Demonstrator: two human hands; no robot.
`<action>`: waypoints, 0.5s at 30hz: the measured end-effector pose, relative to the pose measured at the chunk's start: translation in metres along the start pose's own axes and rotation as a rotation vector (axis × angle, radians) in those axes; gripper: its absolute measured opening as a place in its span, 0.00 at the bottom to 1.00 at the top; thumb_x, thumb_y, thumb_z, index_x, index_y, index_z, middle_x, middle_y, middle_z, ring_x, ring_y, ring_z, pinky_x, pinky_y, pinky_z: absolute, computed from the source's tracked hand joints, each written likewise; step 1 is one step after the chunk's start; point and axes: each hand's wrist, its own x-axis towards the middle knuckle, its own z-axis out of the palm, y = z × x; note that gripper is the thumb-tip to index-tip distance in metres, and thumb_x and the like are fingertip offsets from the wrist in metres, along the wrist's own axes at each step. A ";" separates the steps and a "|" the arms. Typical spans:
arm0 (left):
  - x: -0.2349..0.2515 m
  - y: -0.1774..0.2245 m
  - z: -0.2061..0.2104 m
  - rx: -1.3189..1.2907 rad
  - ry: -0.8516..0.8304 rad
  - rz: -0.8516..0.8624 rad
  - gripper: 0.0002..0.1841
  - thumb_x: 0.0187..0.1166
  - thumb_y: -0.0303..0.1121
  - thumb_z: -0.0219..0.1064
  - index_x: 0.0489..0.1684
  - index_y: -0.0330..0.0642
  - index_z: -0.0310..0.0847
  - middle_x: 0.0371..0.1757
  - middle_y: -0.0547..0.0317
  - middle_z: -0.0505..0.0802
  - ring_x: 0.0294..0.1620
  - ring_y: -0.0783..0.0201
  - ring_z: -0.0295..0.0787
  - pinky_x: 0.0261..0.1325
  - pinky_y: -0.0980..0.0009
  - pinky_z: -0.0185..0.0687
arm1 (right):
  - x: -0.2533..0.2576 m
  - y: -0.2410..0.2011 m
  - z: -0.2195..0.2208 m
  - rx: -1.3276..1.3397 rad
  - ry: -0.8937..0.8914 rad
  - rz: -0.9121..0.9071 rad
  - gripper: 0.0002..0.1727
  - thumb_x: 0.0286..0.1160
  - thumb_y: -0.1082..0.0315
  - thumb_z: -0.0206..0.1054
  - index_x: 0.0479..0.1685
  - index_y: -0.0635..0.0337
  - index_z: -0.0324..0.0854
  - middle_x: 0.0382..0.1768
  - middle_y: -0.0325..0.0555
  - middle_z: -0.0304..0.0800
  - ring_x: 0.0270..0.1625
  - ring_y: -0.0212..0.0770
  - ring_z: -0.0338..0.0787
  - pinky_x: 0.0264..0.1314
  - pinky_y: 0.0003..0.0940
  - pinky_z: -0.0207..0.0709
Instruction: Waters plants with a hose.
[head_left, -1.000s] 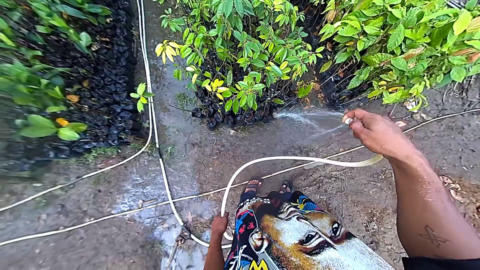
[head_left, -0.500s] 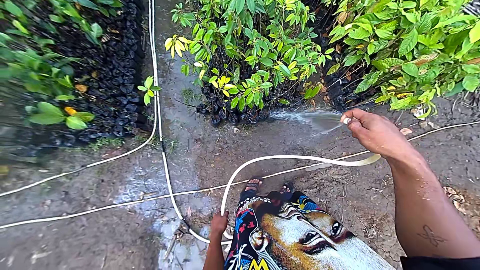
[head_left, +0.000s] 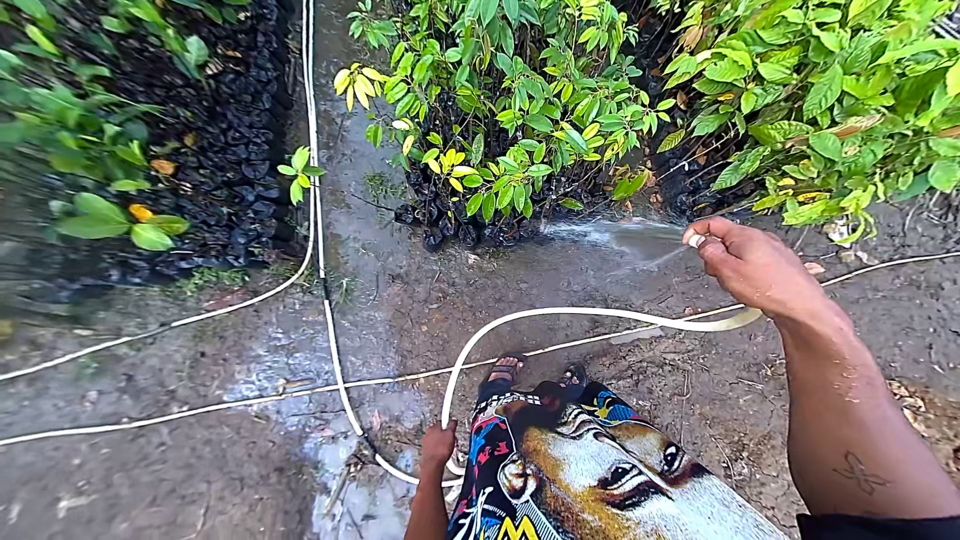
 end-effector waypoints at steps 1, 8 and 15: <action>0.000 0.000 -0.001 -0.002 -0.002 -0.001 0.26 0.93 0.48 0.53 0.61 0.31 0.85 0.51 0.36 0.93 0.58 0.42 0.91 0.68 0.41 0.78 | 0.000 0.000 0.000 -0.004 -0.003 0.002 0.15 0.94 0.57 0.50 0.59 0.45 0.83 0.18 0.44 0.73 0.19 0.46 0.74 0.25 0.51 0.68; 0.001 -0.004 -0.004 -0.008 -0.003 0.019 0.25 0.93 0.48 0.53 0.59 0.30 0.84 0.49 0.37 0.93 0.55 0.43 0.91 0.66 0.42 0.79 | 0.004 -0.001 0.006 -0.010 -0.014 -0.008 0.15 0.94 0.57 0.49 0.58 0.45 0.83 0.19 0.45 0.74 0.20 0.48 0.75 0.25 0.54 0.68; 0.000 -0.006 -0.005 -0.020 0.000 -0.010 0.26 0.93 0.49 0.53 0.62 0.31 0.84 0.51 0.37 0.94 0.57 0.43 0.91 0.68 0.42 0.79 | 0.008 -0.013 0.012 0.031 -0.016 -0.035 0.15 0.94 0.57 0.49 0.57 0.43 0.83 0.17 0.42 0.72 0.18 0.45 0.73 0.23 0.50 0.67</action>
